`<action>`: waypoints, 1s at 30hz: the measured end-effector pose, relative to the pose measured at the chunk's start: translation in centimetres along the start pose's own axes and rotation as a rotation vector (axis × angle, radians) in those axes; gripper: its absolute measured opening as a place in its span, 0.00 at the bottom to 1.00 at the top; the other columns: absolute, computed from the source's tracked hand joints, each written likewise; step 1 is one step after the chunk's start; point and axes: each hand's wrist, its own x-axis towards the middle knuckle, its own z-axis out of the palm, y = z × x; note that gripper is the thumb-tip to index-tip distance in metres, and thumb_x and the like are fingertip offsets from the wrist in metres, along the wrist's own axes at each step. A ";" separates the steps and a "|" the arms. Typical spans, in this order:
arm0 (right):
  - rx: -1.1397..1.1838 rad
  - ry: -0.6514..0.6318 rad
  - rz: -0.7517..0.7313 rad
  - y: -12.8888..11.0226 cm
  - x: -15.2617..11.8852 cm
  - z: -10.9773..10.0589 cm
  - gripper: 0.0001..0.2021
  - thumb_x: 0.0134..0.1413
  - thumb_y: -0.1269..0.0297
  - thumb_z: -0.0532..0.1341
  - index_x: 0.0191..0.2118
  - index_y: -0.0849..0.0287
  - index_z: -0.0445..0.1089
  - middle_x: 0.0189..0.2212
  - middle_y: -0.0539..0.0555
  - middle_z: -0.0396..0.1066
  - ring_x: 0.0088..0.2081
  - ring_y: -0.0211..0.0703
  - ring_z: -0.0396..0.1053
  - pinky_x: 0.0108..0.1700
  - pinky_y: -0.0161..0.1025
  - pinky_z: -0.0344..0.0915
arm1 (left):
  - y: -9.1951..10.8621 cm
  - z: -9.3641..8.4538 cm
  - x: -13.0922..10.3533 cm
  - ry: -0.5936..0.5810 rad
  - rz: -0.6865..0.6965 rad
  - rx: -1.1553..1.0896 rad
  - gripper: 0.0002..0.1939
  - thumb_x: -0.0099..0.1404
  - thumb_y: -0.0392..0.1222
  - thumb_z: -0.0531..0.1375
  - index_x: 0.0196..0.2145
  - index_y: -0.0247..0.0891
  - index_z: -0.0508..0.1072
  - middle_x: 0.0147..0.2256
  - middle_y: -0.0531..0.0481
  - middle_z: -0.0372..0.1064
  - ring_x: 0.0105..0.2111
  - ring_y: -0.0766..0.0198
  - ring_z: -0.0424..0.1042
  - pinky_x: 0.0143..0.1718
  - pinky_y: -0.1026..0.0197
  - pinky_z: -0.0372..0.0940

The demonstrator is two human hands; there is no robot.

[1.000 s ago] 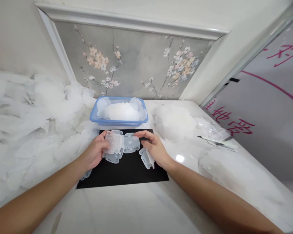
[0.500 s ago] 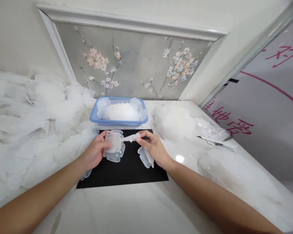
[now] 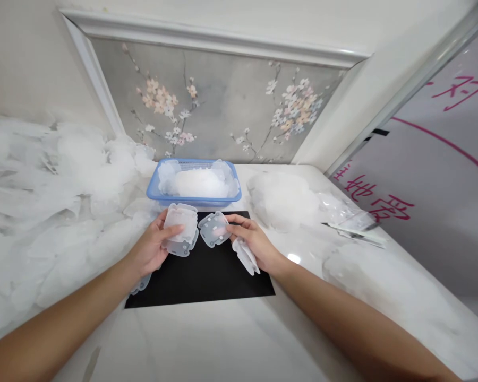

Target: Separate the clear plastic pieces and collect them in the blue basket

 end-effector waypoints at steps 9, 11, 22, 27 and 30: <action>-0.040 0.026 -0.039 -0.2 -0.1 0.2 0.11 0.42 0.59 0.68 0.34 0.57 0.75 0.19 0.45 0.64 0.20 0.33 0.56 0.23 0.33 0.53 | 0.0 -0.1 -0.3 -0.147 -0.056 0.022 0.16 0.59 0.39 0.69 0.44 0.38 0.73 0.39 0.44 0.80 0.36 0.58 0.78 0.40 0.59 0.72; -0.130 0.051 -0.086 -0.3 -0.2 0.1 0.09 0.47 0.57 0.64 0.28 0.57 0.73 0.18 0.46 0.61 0.20 0.35 0.55 0.23 0.34 0.51 | -0.1 0.0 -0.4 -0.180 -0.106 0.031 0.17 0.61 0.39 0.67 0.47 0.38 0.71 0.42 0.40 0.80 0.39 0.54 0.79 0.43 0.54 0.72; -0.992 -0.039 -0.567 0.6 -1.6 0.9 0.12 0.51 0.57 0.70 0.39 0.53 0.70 0.25 0.46 0.62 0.24 0.37 0.61 0.28 0.36 0.60 | -0.3 0.0 -1.1 -0.424 -0.229 -0.079 0.40 0.44 0.23 0.60 0.57 0.42 0.66 0.48 0.47 0.74 0.48 0.53 0.73 0.51 0.46 0.70; -1.195 -0.122 -0.725 1.5 -1.8 0.9 0.20 0.54 0.55 0.68 0.52 0.50 0.70 0.52 0.58 0.67 0.28 0.37 0.68 0.28 0.38 0.67 | -0.5 0.0 -1.6 -0.466 -0.211 -0.035 0.40 0.49 0.25 0.63 0.59 0.46 0.64 0.49 0.49 0.71 0.49 0.57 0.71 0.51 0.52 0.69; -1.220 -0.184 -0.793 1.4 -1.7 0.9 0.12 0.61 0.58 0.62 0.49 0.50 0.73 0.54 0.57 0.70 0.33 0.40 0.73 0.30 0.38 0.69 | -0.7 -0.1 -1.6 -0.459 -0.201 -0.001 0.41 0.52 0.27 0.66 0.61 0.50 0.62 0.50 0.50 0.71 0.51 0.57 0.71 0.53 0.52 0.67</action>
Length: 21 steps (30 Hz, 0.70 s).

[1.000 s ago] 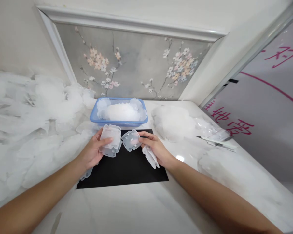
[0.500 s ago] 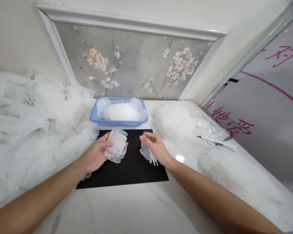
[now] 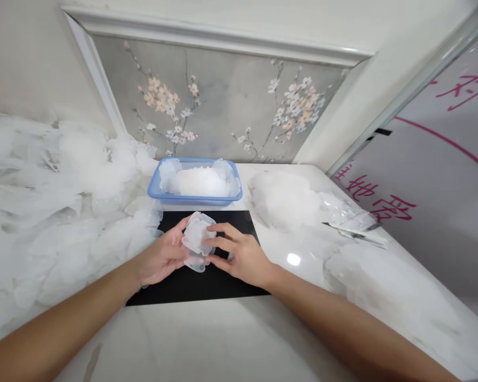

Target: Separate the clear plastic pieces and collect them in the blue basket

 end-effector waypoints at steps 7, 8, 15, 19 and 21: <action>0.046 0.023 0.002 -0.3 0.2 0.1 0.17 0.55 0.55 0.66 0.50 0.52 0.72 0.53 0.57 0.73 0.45 0.49 0.75 0.37 0.40 0.71 | -0.3 0.1 -0.1 0.012 -0.017 0.108 0.38 0.59 0.34 0.67 0.63 0.53 0.59 0.50 0.51 0.72 0.51 0.60 0.71 0.50 0.59 0.68; 0.071 0.032 0.026 -0.4 0.2 0.1 0.15 0.56 0.56 0.66 0.48 0.52 0.73 0.52 0.57 0.74 0.44 0.48 0.75 0.37 0.40 0.70 | -0.3 0.2 -0.1 0.027 -0.022 0.116 0.38 0.59 0.34 0.67 0.63 0.54 0.59 0.50 0.51 0.72 0.51 0.60 0.71 0.50 0.58 0.68; 0.589 0.271 0.498 0.2 0.9 -0.6 0.12 0.58 0.52 0.61 0.33 0.55 0.73 0.24 0.49 0.71 0.25 0.39 0.64 0.28 0.37 0.59 | -0.1 0.9 0.5 0.183 -0.045 0.140 0.32 0.57 0.33 0.68 0.58 0.45 0.65 0.47 0.47 0.77 0.50 0.55 0.74 0.53 0.53 0.67; 0.801 0.363 0.683 1.5 1.6 -1.2 0.17 0.50 0.46 0.65 0.30 0.56 0.72 0.20 0.47 0.66 0.25 0.39 0.63 0.28 0.36 0.58 | 0.1 0.6 0.6 0.186 -0.040 0.150 0.30 0.55 0.32 0.67 0.56 0.43 0.68 0.48 0.45 0.77 0.53 0.52 0.74 0.55 0.50 0.67; 0.866 0.378 0.747 2.0 1.7 -1.4 0.18 0.45 0.45 0.68 0.29 0.56 0.72 0.20 0.46 0.65 0.25 0.39 0.63 0.27 0.36 0.58 | 0.2 0.4 0.6 0.146 -0.038 0.140 0.31 0.55 0.30 0.67 0.56 0.43 0.68 0.52 0.44 0.76 0.56 0.50 0.71 0.56 0.50 0.66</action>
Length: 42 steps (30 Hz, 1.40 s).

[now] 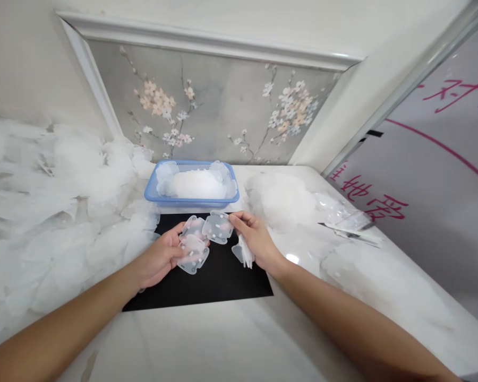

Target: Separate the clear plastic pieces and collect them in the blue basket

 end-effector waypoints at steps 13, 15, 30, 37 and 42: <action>0.114 -0.066 0.082 -0.1 0.2 -0.2 0.28 0.39 0.35 0.68 0.19 0.56 0.60 0.15 0.45 0.57 0.19 0.35 0.57 0.23 0.36 0.57 | -0.4 -1.1 -0.1 -0.279 0.019 -0.121 0.40 0.56 0.31 0.68 0.63 0.49 0.60 0.67 0.42 0.56 0.59 0.43 0.68 0.56 0.43 0.67; -0.025 -0.083 -0.055 -0.2 0.0 -0.4 0.29 0.41 0.38 0.69 0.18 0.55 0.55 0.16 0.44 0.52 0.20 0.34 0.53 0.23 0.36 0.53 | -0.4 -1.2 -0.1 -0.310 0.009 -0.136 0.42 0.55 0.31 0.69 0.63 0.50 0.59 0.67 0.42 0.55 0.59 0.43 0.68 0.55 0.45 0.67; -0.760 -0.323 -0.943 0.9 -1.4 0.0 0.18 0.64 0.67 0.57 0.24 0.53 0.51 0.39 0.53 0.80 0.27 0.39 0.69 0.31 0.39 0.66 | -0.6 -1.3 -0.4 -0.439 -0.021 -0.146 0.39 0.58 0.28 0.65 0.64 0.47 0.58 0.62 0.43 0.63 0.58 0.45 0.70 0.57 0.47 0.66; -0.730 -0.300 -0.799 1.0 -1.1 -0.5 0.09 0.61 0.66 0.61 0.33 0.52 0.60 0.48 0.54 0.76 0.32 0.41 0.72 0.32 0.38 0.68 | -0.5 -1.2 -0.2 -0.407 0.021 -0.150 0.43 0.55 0.25 0.64 0.64 0.49 0.58 0.63 0.45 0.63 0.56 0.45 0.71 0.54 0.50 0.68; -0.719 -0.179 -0.786 1.2 -1.0 -0.5 0.10 0.59 0.67 0.63 0.44 0.52 0.64 0.54 0.57 0.70 0.29 0.38 0.68 0.33 0.41 0.70 | -0.6 -1.1 -0.2 -0.375 0.055 -0.104 0.44 0.53 0.24 0.63 0.64 0.52 0.57 0.66 0.46 0.57 0.53 0.47 0.74 0.52 0.51 0.70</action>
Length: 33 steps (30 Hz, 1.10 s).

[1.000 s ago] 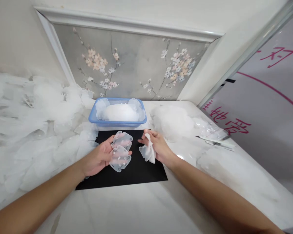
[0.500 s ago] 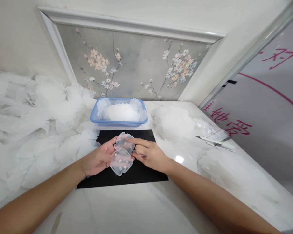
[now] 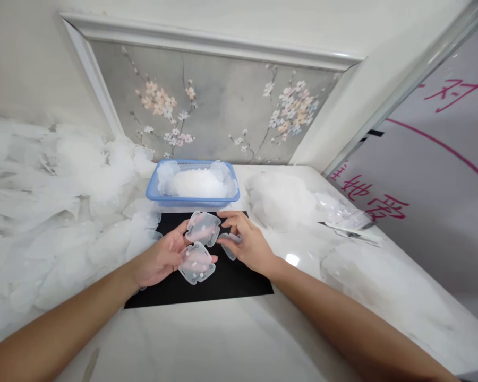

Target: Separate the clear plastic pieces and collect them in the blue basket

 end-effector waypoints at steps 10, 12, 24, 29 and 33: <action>-0.004 0.016 -0.041 -0.2 -0.1 -0.2 0.09 0.60 0.66 0.62 0.45 0.51 0.64 0.56 0.58 0.67 0.30 0.38 0.68 0.32 0.40 0.71 | 0.0 0.4 -0.2 -0.060 -0.020 0.066 0.43 0.59 0.30 0.64 0.65 0.58 0.53 0.70 0.47 0.47 0.52 0.48 0.75 0.52 0.51 0.69; 0.001 0.012 -0.050 -0.2 -0.1 -0.1 0.09 0.60 0.66 0.62 0.46 0.51 0.64 0.56 0.58 0.66 0.30 0.38 0.68 0.32 0.40 0.71 | 0.0 0.4 -0.2 -0.069 -0.024 0.068 0.44 0.58 0.30 0.65 0.65 0.59 0.52 0.70 0.47 0.47 0.52 0.47 0.75 0.51 0.51 0.69; -0.017 0.089 -0.152 0.1 0.0 0.0 0.04 0.61 0.70 0.60 0.38 0.52 0.69 0.53 0.58 0.69 0.53 0.48 0.70 0.48 0.46 0.72 | -0.2 0.4 -0.1 -0.073 -0.026 0.110 0.45 0.58 0.32 0.65 0.66 0.56 0.50 0.69 0.45 0.49 0.49 0.50 0.76 0.54 0.42 0.67; 0.240 0.009 0.147 -0.4 0.2 0.0 0.04 0.59 0.64 0.63 0.32 0.54 0.70 0.37 0.55 0.76 0.38 0.45 0.75 0.39 0.44 0.72 | -0.4 0.6 0.3 0.175 -0.001 0.252 0.42 0.53 0.27 0.60 0.63 0.51 0.55 0.61 0.44 0.63 0.30 0.67 0.76 0.33 0.60 0.71; 0.662 -0.078 0.562 -0.6 0.9 -0.2 0.15 0.47 0.53 0.71 0.30 0.57 0.68 0.26 0.51 0.75 0.26 0.41 0.72 0.28 0.37 0.66 | -0.4 0.7 0.6 0.424 0.069 0.405 0.31 0.55 0.30 0.54 0.57 0.46 0.65 0.48 0.49 0.69 0.17 0.78 0.57 0.18 0.67 0.55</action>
